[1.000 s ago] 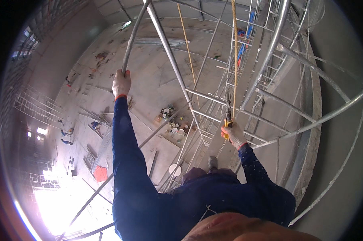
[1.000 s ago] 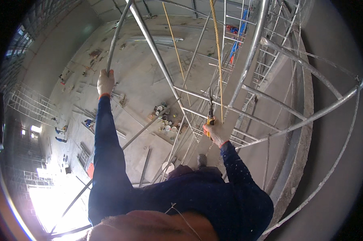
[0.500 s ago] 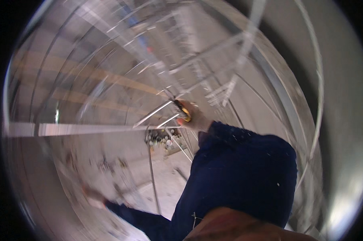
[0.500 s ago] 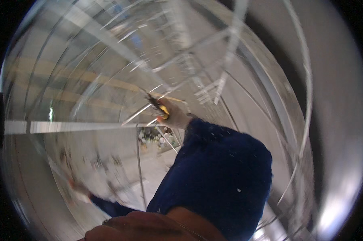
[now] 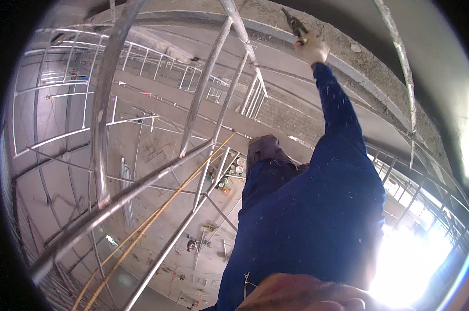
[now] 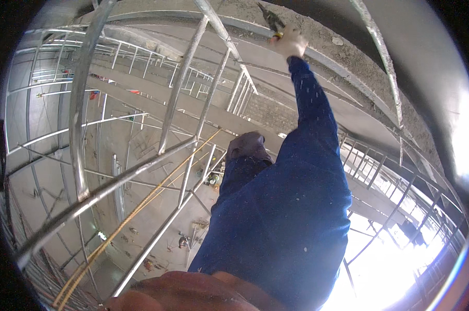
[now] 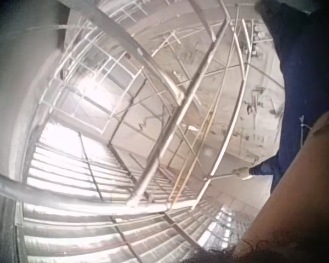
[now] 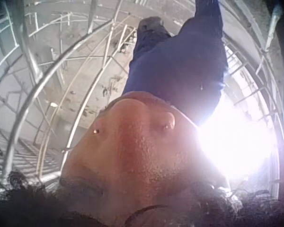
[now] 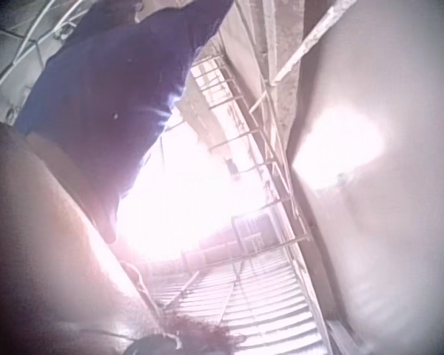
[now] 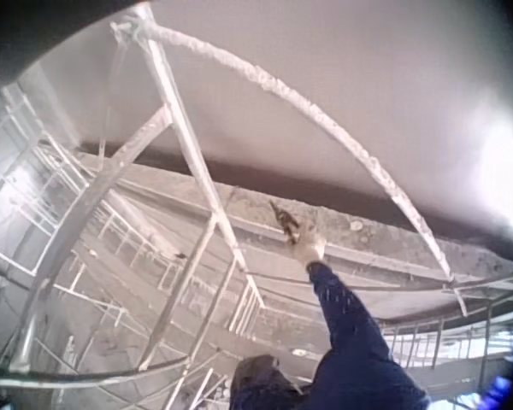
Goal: The person works on a metal scaffolding structure, using pliers to cut and remove wire ties and then tying new wire ties to secure metal poles. The person moves along the scaffolding while performing these actions.
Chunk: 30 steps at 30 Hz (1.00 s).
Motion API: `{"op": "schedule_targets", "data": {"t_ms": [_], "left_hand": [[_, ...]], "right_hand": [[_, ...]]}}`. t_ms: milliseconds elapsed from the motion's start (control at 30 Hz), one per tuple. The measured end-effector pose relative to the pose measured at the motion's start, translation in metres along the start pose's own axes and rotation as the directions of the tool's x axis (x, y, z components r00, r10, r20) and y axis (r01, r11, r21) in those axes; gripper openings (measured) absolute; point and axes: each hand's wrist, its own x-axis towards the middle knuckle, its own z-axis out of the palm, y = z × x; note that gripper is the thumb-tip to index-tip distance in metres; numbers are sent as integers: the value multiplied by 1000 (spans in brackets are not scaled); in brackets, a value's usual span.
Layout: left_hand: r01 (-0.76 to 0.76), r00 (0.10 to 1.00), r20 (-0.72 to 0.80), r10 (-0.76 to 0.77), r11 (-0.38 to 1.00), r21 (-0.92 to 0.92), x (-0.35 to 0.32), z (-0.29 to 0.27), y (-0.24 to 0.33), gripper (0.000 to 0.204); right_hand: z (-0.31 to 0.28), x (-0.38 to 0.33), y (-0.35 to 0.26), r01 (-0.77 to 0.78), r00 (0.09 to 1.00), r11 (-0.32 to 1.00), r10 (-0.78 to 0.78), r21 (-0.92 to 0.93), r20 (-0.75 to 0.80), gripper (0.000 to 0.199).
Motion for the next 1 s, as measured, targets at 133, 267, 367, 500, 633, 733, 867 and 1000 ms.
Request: {"op": "schedule_targets", "data": {"t_ms": [133,267,367,500,633,733,867,1000], "left_hand": [[62,998,26,-63,997,43,24,-9,28,63],[103,994,34,-106,992,71,44,-24,48,67],[112,992,44,-115,991,69,61,-35,60,70],[153,981,96,-169,975,161,65,-44,65,64],[169,977,114,-182,979,113,59,-34,68,59],[169,980,109,-166,986,-15,76,-25,62,56],[122,992,29,-125,989,88,70,-23,44,58],[19,994,-108,6,975,224,74,-11,45,61]], "right_hand": [[15,81,17,153,980,980,-134,-124,147,67],[43,57,-1,222,975,971,-222,-95,9,71],[60,42,-6,196,975,973,-207,-121,-86,75],[39,59,-15,199,971,960,-220,-198,-93,83],[25,106,11,255,858,942,-325,-220,-397,55],[29,125,28,246,960,959,-261,-138,-105,92],[17,117,3,305,903,891,-383,-336,-195,66],[29,136,18,308,951,840,-272,-448,145,112]]}}
